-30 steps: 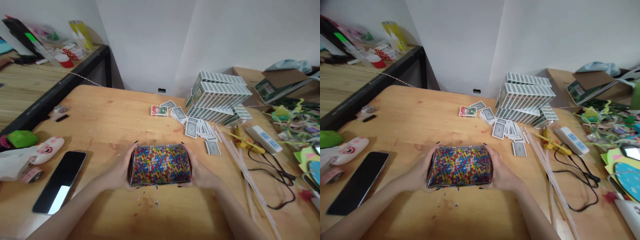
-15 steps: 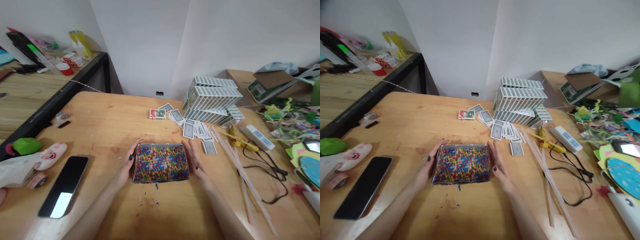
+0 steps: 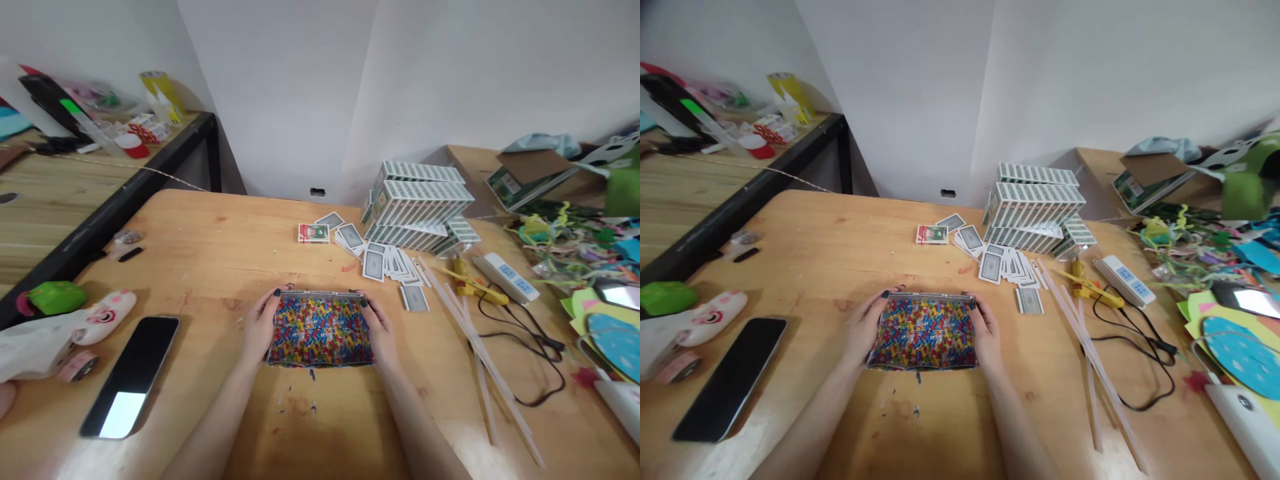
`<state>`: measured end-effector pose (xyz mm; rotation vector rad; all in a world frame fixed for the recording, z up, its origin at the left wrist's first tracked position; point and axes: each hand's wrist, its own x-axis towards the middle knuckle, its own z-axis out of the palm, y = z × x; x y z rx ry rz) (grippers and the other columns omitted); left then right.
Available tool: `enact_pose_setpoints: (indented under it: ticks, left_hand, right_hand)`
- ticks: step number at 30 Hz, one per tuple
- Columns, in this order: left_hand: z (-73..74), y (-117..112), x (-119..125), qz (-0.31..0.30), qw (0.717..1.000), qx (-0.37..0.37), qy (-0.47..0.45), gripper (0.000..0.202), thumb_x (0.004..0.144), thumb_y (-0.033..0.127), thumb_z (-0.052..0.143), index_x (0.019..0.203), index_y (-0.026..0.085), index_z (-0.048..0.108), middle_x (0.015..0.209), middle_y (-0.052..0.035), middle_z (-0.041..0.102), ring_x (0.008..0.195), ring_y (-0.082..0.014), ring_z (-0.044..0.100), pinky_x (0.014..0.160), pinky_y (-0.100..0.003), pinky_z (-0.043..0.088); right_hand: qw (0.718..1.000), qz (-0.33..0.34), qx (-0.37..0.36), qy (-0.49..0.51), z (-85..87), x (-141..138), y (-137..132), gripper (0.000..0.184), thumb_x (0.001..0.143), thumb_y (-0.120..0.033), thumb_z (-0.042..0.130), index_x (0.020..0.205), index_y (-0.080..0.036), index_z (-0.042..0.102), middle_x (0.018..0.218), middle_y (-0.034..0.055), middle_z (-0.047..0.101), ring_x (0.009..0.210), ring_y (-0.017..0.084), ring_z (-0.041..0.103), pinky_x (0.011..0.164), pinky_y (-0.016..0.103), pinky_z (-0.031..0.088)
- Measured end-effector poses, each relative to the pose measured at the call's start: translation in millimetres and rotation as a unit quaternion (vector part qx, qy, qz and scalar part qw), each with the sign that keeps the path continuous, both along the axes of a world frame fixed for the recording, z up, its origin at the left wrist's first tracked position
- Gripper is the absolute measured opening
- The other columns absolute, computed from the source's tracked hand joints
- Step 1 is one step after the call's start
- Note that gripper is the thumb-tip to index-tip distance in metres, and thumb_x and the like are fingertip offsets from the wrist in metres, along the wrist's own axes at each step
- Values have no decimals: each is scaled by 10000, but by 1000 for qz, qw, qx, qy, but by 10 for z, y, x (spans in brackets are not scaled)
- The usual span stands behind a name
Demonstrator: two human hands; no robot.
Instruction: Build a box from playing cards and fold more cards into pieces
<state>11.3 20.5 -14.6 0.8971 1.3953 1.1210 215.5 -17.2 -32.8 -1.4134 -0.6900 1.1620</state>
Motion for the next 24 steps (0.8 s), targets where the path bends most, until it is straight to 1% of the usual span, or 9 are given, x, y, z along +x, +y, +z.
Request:
enact_pose_setpoints:
  ticks: [4,7,11,13,15,17,19,22,24]
  left_hand:
    - [-41,5,12,-5,1000,21,1,355,762,407,518,1004,167,616,1116,-82,621,1005,-225,578,862,-333,445]
    - [-48,21,7,-13,999,34,37,352,768,405,508,1002,169,621,1114,-84,622,1019,-234,569,872,-348,437]
    - [33,-34,-104,-20,988,49,144,339,771,362,509,1052,200,605,1159,-74,596,1083,-223,529,937,-353,376]
    - [91,-109,-207,-16,979,20,203,391,760,381,517,1102,202,574,1134,-91,608,1002,-240,577,875,-366,416]
    - [132,-189,-308,-77,960,-28,268,362,727,431,545,1004,212,627,977,-91,674,918,-281,608,804,-380,440]
    - [149,-244,-370,-165,950,-59,260,293,712,442,555,855,208,660,869,-83,697,845,-289,628,740,-363,459]
    - [165,-256,-375,-217,947,-73,226,267,707,414,565,815,182,641,843,-92,694,797,-281,636,695,-350,472]
    - [242,-203,-312,-233,953,-82,174,266,697,343,579,875,147,601,857,-102,678,777,-262,632,670,-346,484]
    - [327,-142,-266,-223,961,-49,153,297,672,295,601,929,146,585,897,-92,662,828,-253,616,703,-347,483]
  right_hand:
    - [999,-5,10,-30,-12,-9,42,296,721,-410,568,947,-228,628,1040,18,637,994,229,548,865,362,413]
    - [999,-7,19,-50,15,-17,84,264,718,-404,572,891,-220,645,991,16,655,964,225,562,849,351,418]
    - [998,-13,22,-52,52,49,35,328,713,-414,586,964,-210,645,1080,39,634,1048,244,529,897,373,392]
    - [998,-13,-1,-63,56,125,-52,378,721,-441,574,1010,-206,635,1097,47,629,1059,260,524,888,387,400]
    - [995,6,-58,-78,61,202,-150,390,721,-483,560,954,-187,661,975,63,677,945,284,579,795,397,448]
    - [989,73,-100,-83,84,246,-222,422,736,-521,520,889,-163,684,835,76,700,798,294,615,680,398,474]
    - [986,91,-91,-104,132,244,-240,421,737,-519,524,886,-160,685,807,73,701,776,293,618,667,389,474]
    - [991,41,-44,-123,232,197,-181,401,726,-493,553,951,-179,660,918,67,691,893,296,597,739,388,467]
    - [994,7,-17,-109,294,174,-118,386,740,-481,541,974,-193,647,981,64,678,957,289,576,785,396,457]
